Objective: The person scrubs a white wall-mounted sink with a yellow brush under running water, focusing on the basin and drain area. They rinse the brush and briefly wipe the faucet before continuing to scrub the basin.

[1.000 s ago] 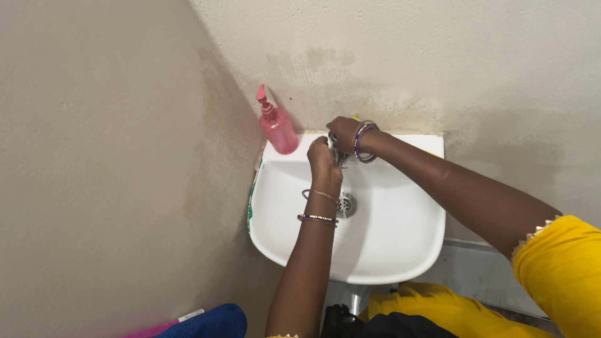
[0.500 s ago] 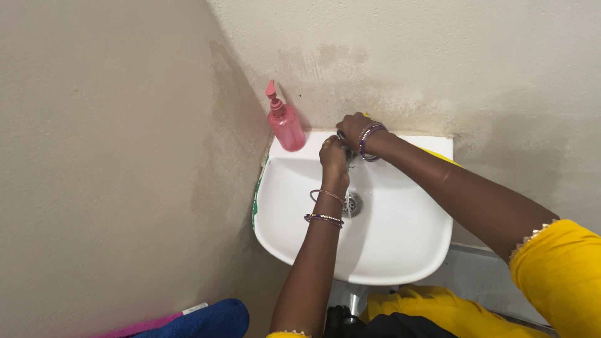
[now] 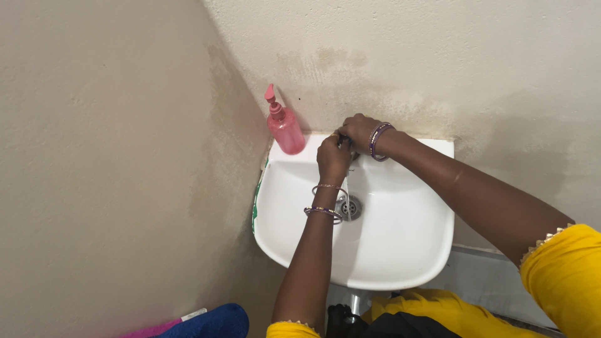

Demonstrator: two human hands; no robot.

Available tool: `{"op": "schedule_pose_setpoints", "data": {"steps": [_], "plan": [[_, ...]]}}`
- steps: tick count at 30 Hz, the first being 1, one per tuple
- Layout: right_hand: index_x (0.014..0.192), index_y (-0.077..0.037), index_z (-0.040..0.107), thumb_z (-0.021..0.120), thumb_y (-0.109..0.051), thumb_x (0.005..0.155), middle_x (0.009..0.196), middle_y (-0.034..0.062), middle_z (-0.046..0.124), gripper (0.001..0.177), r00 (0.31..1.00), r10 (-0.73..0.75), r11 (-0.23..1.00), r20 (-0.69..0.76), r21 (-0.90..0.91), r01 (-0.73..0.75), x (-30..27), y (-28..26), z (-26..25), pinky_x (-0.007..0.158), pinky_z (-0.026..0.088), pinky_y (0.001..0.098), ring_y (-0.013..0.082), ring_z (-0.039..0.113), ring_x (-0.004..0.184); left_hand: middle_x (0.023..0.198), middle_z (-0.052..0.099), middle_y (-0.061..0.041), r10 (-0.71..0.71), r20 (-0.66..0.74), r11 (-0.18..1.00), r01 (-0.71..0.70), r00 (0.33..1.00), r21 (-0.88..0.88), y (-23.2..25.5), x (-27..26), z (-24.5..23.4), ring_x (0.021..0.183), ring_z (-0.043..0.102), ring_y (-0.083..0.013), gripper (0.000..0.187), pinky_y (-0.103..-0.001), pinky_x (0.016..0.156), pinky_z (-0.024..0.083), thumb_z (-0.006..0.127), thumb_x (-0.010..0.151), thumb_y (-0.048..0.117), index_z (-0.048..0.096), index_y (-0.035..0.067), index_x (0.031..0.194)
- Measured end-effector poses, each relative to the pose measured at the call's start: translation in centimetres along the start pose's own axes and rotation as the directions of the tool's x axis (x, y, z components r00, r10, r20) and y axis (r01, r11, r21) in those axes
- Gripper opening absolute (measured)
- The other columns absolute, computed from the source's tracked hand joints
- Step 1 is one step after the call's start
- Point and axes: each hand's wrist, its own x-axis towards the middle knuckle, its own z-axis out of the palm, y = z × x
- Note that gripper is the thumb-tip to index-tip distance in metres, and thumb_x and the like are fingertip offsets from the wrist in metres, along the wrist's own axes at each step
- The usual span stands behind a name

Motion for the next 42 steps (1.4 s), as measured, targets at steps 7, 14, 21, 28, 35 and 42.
{"op": "schedule_pose_setpoints", "data": {"steps": [7,14,21,28,35,42], "plan": [[0.124,-0.017,0.071,0.078,-0.025,0.082,0.116,0.0112,0.067,0.043,1.0,0.021,0.998,0.015,-0.067,-0.02,0.1,-0.6,-0.6,0.098,0.053,0.0415,0.0316,0.059,0.116,0.101,0.077,-0.016,0.022,0.039,1.0,-0.022,0.999,-0.003,-2.3,1.9,0.5,0.092,0.075,-0.0309,0.024,-0.041,0.082,0.057,0.069,0.091,0.019,0.075,0.005,0.109],[0.119,-0.018,0.074,0.082,-0.036,0.079,0.109,0.0127,0.068,0.045,0.999,0.032,0.992,-0.01,-0.121,-0.033,-0.2,-1.0,-1.2,0.098,0.052,0.0423,0.0305,0.062,0.11,0.107,0.076,-0.015,0.083,0.126,0.996,-0.078,0.988,-0.046,-4.7,4.1,1.4,0.095,0.075,-0.0271,0.031,-0.037,0.084,0.057,0.067,0.092,0.015,0.071,0.008,0.122],[0.11,-0.016,0.078,0.08,-0.041,0.083,0.107,0.0131,0.069,0.037,0.997,0.081,0.983,-0.005,-0.163,-0.08,-0.2,-1.7,-1.5,0.1,0.05,0.0424,0.0298,0.061,0.11,0.101,0.078,-0.014,0.059,0.223,0.991,-0.03,0.973,-0.131,-5.1,4.6,1.0,0.083,0.074,-0.0191,0.038,-0.033,0.077,0.058,0.061,0.094,0.01,0.067,0.011,0.132],[0.114,-0.019,0.077,0.079,-0.037,0.082,0.104,0.0131,0.069,0.037,0.996,0.064,0.993,-0.063,-0.1,-0.07,-0.5,-1.3,-1.0,0.098,0.051,0.0429,0.0302,0.062,0.108,0.103,0.078,-0.014,0.083,0.223,0.989,-0.053,0.971,-0.136,-5.4,4.7,1.3,0.085,0.074,-0.0182,0.043,-0.033,0.079,0.058,0.057,0.094,0.007,0.066,0.014,0.136],[0.112,-0.007,0.074,0.083,-0.035,0.075,0.11,0.0133,0.069,0.047,0.951,-0.049,0.998,-0.306,-0.041,0.038,-4.6,-0.6,-1.0,0.09,0.052,0.0442,0.0317,0.063,0.106,0.114,0.074,-0.02,0.08,0.106,0.994,-0.088,0.991,0.072,-3.1,2.0,0.7,0.099,0.071,-0.033,0.04,-0.043,0.087,0.055,0.055,0.099,0.011,0.064,0.016,0.138],[0.116,-0.01,0.07,0.073,-0.036,0.087,0.112,0.0134,0.068,0.039,0.963,0.228,0.959,-0.143,-0.137,-0.248,-13.0,3.9,-1.5,0.09,0.054,0.0461,0.033,0.065,0.106,0.124,0.068,-0.022,0.619,-0.256,0.785,-0.582,0.742,0.212,1.9,-6.9,5.3,0.113,0.064,-0.0357,0.032,-0.047,0.099,0.05,0.062,0.094,0.011,0.069,-0.001,0.123]]}}
